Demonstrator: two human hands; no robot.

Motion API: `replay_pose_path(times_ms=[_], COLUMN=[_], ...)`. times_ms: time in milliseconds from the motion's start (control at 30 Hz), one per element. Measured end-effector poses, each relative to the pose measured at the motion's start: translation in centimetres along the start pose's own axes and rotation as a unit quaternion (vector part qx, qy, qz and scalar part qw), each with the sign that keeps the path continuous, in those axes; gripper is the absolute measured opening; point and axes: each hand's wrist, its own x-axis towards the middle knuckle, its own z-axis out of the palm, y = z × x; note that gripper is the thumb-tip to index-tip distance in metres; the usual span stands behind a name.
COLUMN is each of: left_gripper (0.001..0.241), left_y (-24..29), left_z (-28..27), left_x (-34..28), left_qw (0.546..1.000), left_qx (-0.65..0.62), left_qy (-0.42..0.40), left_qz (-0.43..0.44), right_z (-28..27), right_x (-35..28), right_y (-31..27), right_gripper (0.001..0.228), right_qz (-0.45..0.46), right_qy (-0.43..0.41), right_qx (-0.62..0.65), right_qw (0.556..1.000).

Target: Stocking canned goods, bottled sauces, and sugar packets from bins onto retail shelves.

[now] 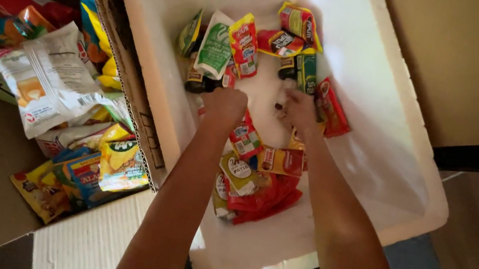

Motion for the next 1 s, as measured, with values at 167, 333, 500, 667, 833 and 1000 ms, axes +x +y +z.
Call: replay_pose_path(times_ms=[167,333,500,667,833,1000], left_gripper=[0.026,0.024,0.021,0.020,0.023,0.023], left_y=[-0.1,1.1,1.3,1.7,2.0,2.3], left_z=[0.6,-1.3,-0.4,-1.3,0.2,-0.5], left_x=[1.2,0.5,0.9,0.2,1.5,0.5], left_qw=[0.999,1.000,0.999,0.999,0.998,0.999], left_qx=[0.033,-0.005,-0.023,-0.027,-0.020,-0.023], left_qy=[0.000,-0.018,0.006,0.014,0.036,0.029], left_qz=[0.030,-0.002,0.021,0.021,0.036,0.037], right_z=[-0.3,1.4,3.8,3.2,0.2,2.6], right_x=[1.7,2.4,4.0,10.0,13.4,13.5], right_y=[1.3,1.2,0.8,3.5,4.5,4.2], right_gripper=[0.031,0.043,0.057,0.071,0.067,0.090], right_qz=[0.037,-0.060,-0.193,-0.272,-0.068,-0.103], right_qy=[0.063,0.062,0.151,0.284,0.213,0.244], right_qx=[-0.042,-0.205,-0.409,-0.486,-0.348,-0.370], right_qw=[0.996,0.975,0.879,0.780,0.910,0.891])
